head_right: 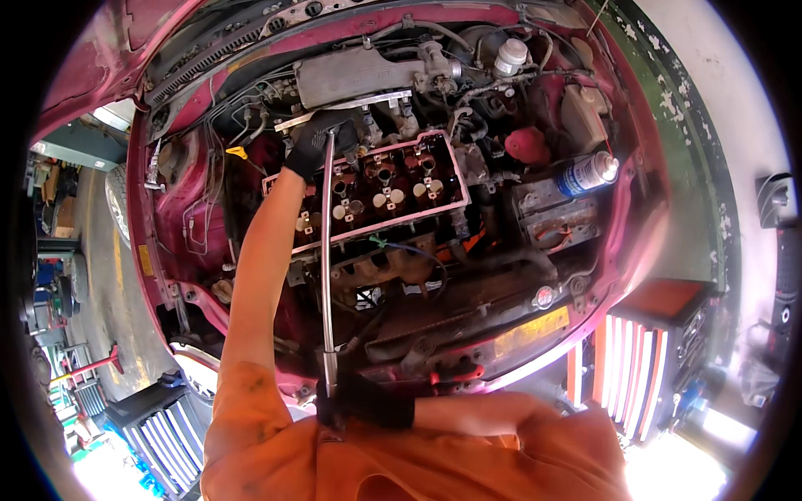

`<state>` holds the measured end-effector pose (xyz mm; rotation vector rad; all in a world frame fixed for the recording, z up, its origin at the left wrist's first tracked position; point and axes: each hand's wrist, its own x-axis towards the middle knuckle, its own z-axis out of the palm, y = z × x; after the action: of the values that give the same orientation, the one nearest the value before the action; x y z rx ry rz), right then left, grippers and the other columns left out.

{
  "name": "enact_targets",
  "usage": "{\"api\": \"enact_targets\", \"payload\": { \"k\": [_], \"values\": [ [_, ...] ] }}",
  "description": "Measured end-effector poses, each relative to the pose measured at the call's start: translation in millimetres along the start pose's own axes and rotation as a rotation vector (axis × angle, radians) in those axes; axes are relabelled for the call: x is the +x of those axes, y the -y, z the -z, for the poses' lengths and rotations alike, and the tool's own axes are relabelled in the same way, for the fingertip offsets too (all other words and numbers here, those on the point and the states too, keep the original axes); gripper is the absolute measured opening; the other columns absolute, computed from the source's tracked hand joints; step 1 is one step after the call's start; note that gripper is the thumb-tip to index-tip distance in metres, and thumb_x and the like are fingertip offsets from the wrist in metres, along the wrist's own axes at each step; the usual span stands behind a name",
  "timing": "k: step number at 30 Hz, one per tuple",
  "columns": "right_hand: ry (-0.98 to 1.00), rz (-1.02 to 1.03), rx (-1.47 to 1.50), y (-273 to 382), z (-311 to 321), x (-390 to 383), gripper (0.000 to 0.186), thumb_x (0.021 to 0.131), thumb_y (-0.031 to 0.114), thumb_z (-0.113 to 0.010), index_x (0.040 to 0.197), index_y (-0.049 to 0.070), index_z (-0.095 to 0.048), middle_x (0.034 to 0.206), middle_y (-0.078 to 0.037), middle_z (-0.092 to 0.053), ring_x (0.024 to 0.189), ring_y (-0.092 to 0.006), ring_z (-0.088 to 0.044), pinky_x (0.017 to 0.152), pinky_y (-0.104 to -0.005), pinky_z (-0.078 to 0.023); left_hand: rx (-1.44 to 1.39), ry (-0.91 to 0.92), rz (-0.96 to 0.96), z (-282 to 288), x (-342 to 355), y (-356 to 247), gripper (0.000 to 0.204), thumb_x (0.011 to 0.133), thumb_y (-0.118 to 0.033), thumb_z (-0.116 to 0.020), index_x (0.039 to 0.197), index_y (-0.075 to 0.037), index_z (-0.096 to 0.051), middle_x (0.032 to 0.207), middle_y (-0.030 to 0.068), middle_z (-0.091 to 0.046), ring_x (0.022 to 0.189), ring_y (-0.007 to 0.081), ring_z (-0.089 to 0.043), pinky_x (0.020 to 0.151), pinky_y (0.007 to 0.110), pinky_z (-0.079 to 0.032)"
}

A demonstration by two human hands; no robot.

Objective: The person uses a wrench to tighten bolts on a car engine, moving to a tool chest to open drawers and select tools.

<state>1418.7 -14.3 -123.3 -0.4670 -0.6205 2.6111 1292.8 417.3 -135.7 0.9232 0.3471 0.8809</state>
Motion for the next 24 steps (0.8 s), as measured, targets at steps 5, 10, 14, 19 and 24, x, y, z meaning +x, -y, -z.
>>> {"api": "enact_targets", "payload": {
  "k": [5,10,14,19,24],
  "values": [
    [-0.216,-0.274,-0.145,69.4,0.9,-36.7,0.017,0.093,0.022,-0.059,0.09,0.005,-0.054,0.071,-0.002,-0.057,0.064,-0.0139,-0.059,0.06,-0.027,-0.049,0.248,-0.235,-0.106,-6.7,-13.1,4.4,0.023,0.087,-0.023,-0.063,0.085,0.0,-0.061,0.065,0.0072,-0.059,0.054,0.0177,-0.057,0.05,0.03,-0.043],
    [-0.426,-0.293,0.099,134.9,24.8,-122.3,0.023,0.096,0.028,-0.052,0.099,0.005,-0.055,0.058,-0.001,-0.05,0.041,-0.0098,-0.047,0.035,-0.0239,-0.037,0.216,-0.347,-0.161,-20.7,-3.7,12.7,0.021,0.087,-0.023,-0.065,0.087,-0.002,-0.062,0.067,0.0048,-0.058,0.058,0.0152,-0.057,0.052,0.029,-0.043],
    [-0.387,-0.434,0.078,162.8,64.6,-143.3,0.026,0.098,0.027,-0.048,0.109,0.005,-0.055,0.057,-0.002,-0.051,0.037,-0.0089,-0.041,0.033,-0.0248,-0.035,0.282,-0.408,-0.196,-41.6,7.4,22.9,0.018,0.086,-0.021,-0.065,0.086,-0.004,-0.061,0.065,0.0035,-0.057,0.054,0.0127,-0.053,0.047,0.028,-0.039],
    [-0.202,-0.68,0.093,165.7,97.7,-148.5,0.027,0.096,0.026,-0.052,0.107,0.002,-0.058,0.054,-0.006,-0.053,0.039,-0.0141,-0.052,0.035,-0.0265,-0.039,0.19,-0.605,-0.317,-45.9,18.9,39.2,0.017,0.082,-0.019,-0.067,0.078,-0.003,-0.061,0.058,0.0042,-0.054,0.048,0.0131,-0.05,0.045,0.027,-0.039],
    [-0.072,-0.767,0.133,200.5,130.0,-160.5,0.028,0.092,0.029,-0.06,0.087,0.002,-0.06,0.054,-0.008,-0.055,0.041,-0.0158,-0.055,0.036,-0.0255,-0.04,0.275,-0.779,-0.448,-59.5,18.3,43.6,0.02,0.081,-0.018,-0.066,0.07,-0.002,-0.061,0.054,0.005,-0.053,0.044,0.0144,-0.049,0.045,0.027,-0.039]
  ]
}}
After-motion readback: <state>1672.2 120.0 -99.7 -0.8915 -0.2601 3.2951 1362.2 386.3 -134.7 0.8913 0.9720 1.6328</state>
